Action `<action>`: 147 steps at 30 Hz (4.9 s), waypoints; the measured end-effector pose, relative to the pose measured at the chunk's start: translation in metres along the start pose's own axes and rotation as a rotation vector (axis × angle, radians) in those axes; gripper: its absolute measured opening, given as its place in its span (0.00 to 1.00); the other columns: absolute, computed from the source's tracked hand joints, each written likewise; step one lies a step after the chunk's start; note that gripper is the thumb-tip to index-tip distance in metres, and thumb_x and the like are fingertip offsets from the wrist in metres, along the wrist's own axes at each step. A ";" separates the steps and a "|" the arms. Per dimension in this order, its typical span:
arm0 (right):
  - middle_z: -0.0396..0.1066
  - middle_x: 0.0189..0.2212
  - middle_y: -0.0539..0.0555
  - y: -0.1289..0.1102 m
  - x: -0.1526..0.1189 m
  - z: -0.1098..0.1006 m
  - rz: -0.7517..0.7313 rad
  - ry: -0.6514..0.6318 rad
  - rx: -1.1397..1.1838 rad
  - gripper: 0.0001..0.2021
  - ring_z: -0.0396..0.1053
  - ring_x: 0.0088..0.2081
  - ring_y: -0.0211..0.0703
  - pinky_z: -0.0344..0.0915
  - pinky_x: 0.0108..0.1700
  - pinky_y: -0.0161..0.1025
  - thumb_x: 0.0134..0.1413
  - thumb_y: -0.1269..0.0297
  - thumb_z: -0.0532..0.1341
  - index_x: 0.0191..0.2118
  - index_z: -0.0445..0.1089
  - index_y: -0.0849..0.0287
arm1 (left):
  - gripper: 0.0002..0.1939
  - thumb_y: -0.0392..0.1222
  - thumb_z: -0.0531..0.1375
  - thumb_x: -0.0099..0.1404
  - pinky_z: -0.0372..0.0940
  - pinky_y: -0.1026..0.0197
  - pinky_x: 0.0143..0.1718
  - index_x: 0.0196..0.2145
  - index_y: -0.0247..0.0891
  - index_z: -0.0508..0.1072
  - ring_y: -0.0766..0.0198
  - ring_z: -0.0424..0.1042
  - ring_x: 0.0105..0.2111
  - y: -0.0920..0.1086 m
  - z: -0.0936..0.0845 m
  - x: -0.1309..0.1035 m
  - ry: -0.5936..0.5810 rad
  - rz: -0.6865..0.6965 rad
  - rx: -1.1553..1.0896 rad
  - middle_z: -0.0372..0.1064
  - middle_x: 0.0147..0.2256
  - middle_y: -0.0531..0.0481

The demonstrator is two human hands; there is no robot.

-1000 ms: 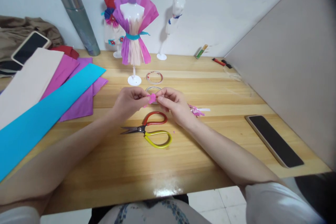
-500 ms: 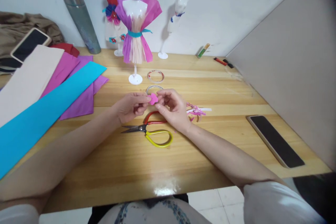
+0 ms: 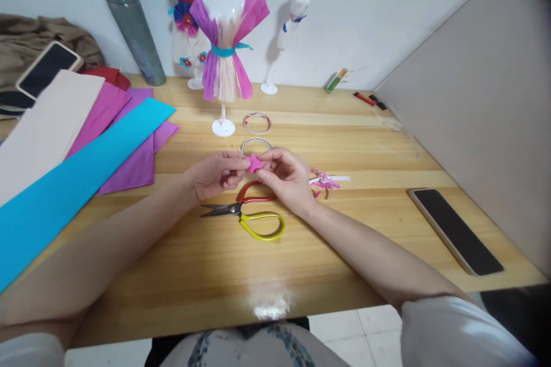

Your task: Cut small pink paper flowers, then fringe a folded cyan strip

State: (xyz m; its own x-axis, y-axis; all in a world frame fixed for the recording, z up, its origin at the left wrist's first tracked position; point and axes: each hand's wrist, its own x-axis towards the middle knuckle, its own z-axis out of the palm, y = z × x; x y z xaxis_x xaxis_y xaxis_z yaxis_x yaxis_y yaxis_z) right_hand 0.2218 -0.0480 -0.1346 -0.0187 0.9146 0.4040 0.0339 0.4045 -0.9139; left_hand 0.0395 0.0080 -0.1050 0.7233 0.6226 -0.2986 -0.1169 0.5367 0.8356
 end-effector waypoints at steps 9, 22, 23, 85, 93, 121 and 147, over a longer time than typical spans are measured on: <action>0.74 0.32 0.51 0.002 -0.001 -0.001 0.025 0.002 -0.032 0.11 0.71 0.31 0.41 0.72 0.36 0.41 0.55 0.60 0.71 0.41 0.73 0.55 | 0.14 0.42 0.73 0.53 0.48 0.73 0.15 0.24 0.31 0.73 0.77 0.53 0.15 -0.001 0.001 0.000 0.025 0.013 0.003 0.56 0.15 0.57; 0.74 0.30 0.50 0.001 -0.002 0.001 -0.026 -0.015 -0.012 0.05 0.69 0.24 0.37 0.71 0.29 0.38 0.59 0.63 0.67 0.40 0.73 0.55 | 0.14 0.43 0.72 0.55 0.47 0.73 0.16 0.25 0.31 0.74 0.76 0.52 0.15 -0.002 -0.005 0.000 -0.021 -0.013 0.043 0.56 0.15 0.57; 0.74 0.30 0.50 0.001 -0.002 0.001 -0.019 -0.011 -0.016 0.06 0.69 0.24 0.36 0.71 0.29 0.38 0.59 0.62 0.67 0.40 0.73 0.56 | 0.15 0.44 0.72 0.55 0.47 0.73 0.16 0.25 0.31 0.74 0.76 0.52 0.15 -0.002 -0.004 0.000 -0.026 -0.012 0.049 0.56 0.14 0.57; 0.67 0.14 0.43 -0.013 0.005 0.010 0.418 0.073 0.141 0.18 0.60 0.14 0.31 0.58 0.17 0.30 0.48 0.49 0.72 0.27 0.69 0.57 | 0.17 0.48 0.62 0.66 0.52 0.67 0.15 0.24 0.34 0.76 0.72 0.61 0.13 -0.005 0.011 0.001 0.357 0.170 0.189 0.66 0.18 0.53; 0.66 0.15 0.44 -0.016 0.006 0.010 0.346 0.026 0.031 0.17 0.60 0.15 0.32 0.57 0.17 0.32 0.49 0.50 0.71 0.27 0.67 0.56 | 0.08 0.39 0.65 0.57 0.47 0.68 0.18 0.22 0.35 0.76 0.74 0.55 0.14 0.005 0.022 -0.007 0.356 0.188 0.596 0.60 0.12 0.58; 0.74 0.38 0.54 -0.038 0.006 -0.010 0.054 -0.764 -0.659 0.09 0.71 0.37 0.43 0.66 0.37 0.38 0.50 0.74 0.66 0.39 0.73 0.59 | 0.07 0.41 0.68 0.52 0.47 0.66 0.19 0.21 0.37 0.77 0.75 0.54 0.15 0.009 0.012 -0.011 0.248 0.304 0.352 0.61 0.13 0.57; 0.59 0.27 0.42 -0.014 0.027 -0.026 0.394 -0.328 0.292 0.28 0.49 0.20 0.31 0.49 0.22 0.33 0.46 0.43 0.74 0.45 0.65 0.54 | 0.07 0.41 0.69 0.50 0.50 0.67 0.17 0.20 0.38 0.77 0.73 0.58 0.16 0.034 0.051 -0.043 0.410 0.441 0.089 0.63 0.14 0.56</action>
State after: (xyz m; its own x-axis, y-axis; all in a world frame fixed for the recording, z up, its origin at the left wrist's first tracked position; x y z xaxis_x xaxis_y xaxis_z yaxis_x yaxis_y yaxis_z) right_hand 0.2470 -0.0284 -0.1100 -0.3706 0.9279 0.0416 -0.1744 -0.0255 -0.9843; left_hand 0.0392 -0.0290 -0.0402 0.2967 0.9534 -0.0540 -0.2760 0.1397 0.9510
